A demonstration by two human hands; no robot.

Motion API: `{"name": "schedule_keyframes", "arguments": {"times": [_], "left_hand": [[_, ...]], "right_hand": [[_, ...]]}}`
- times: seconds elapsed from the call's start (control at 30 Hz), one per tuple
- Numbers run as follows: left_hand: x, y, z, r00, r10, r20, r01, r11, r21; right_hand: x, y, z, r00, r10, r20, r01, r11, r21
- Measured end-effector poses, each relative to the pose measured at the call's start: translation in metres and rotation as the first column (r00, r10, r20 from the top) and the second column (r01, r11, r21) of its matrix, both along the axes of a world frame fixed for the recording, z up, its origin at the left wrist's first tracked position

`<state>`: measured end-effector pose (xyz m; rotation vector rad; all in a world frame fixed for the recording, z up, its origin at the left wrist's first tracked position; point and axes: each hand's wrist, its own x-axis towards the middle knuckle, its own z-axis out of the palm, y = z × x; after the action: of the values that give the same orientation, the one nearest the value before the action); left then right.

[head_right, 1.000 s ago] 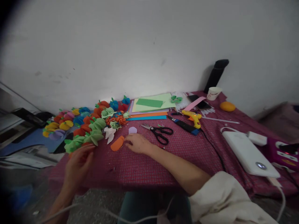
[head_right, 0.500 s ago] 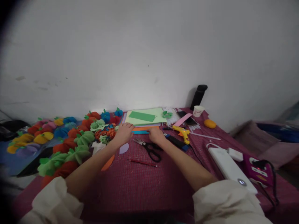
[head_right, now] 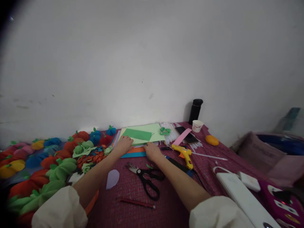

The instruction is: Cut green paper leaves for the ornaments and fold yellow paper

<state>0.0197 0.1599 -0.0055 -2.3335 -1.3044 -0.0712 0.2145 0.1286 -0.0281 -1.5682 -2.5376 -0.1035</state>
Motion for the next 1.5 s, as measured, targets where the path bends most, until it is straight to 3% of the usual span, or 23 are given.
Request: {"name": "schedule_keyframes", "arguments": {"times": [0.4,0.67,1.03,1.5], "left_hand": [[0.007,0.0,-0.002,0.994,-0.095,-0.049,0.095,0.995,0.007],[0.003,0.01,0.0,1.0,-0.013,-0.024,0.013,1.0,-0.019],[-0.006,0.03,0.022,0.993,0.111,0.032,-0.109,0.992,-0.057],[-0.016,0.023,0.004,0.999,0.02,-0.029,-0.024,0.99,-0.139]], "right_hand": [[-0.002,0.003,0.0,0.998,-0.064,-0.029,0.063,0.998,-0.03],[0.003,0.01,0.0,0.996,-0.088,-0.024,0.086,0.994,-0.07],[0.011,0.01,-0.005,0.997,-0.074,-0.031,0.069,0.989,-0.134],[0.043,0.03,0.009,0.986,-0.165,-0.03,0.157,0.969,-0.189]]}}
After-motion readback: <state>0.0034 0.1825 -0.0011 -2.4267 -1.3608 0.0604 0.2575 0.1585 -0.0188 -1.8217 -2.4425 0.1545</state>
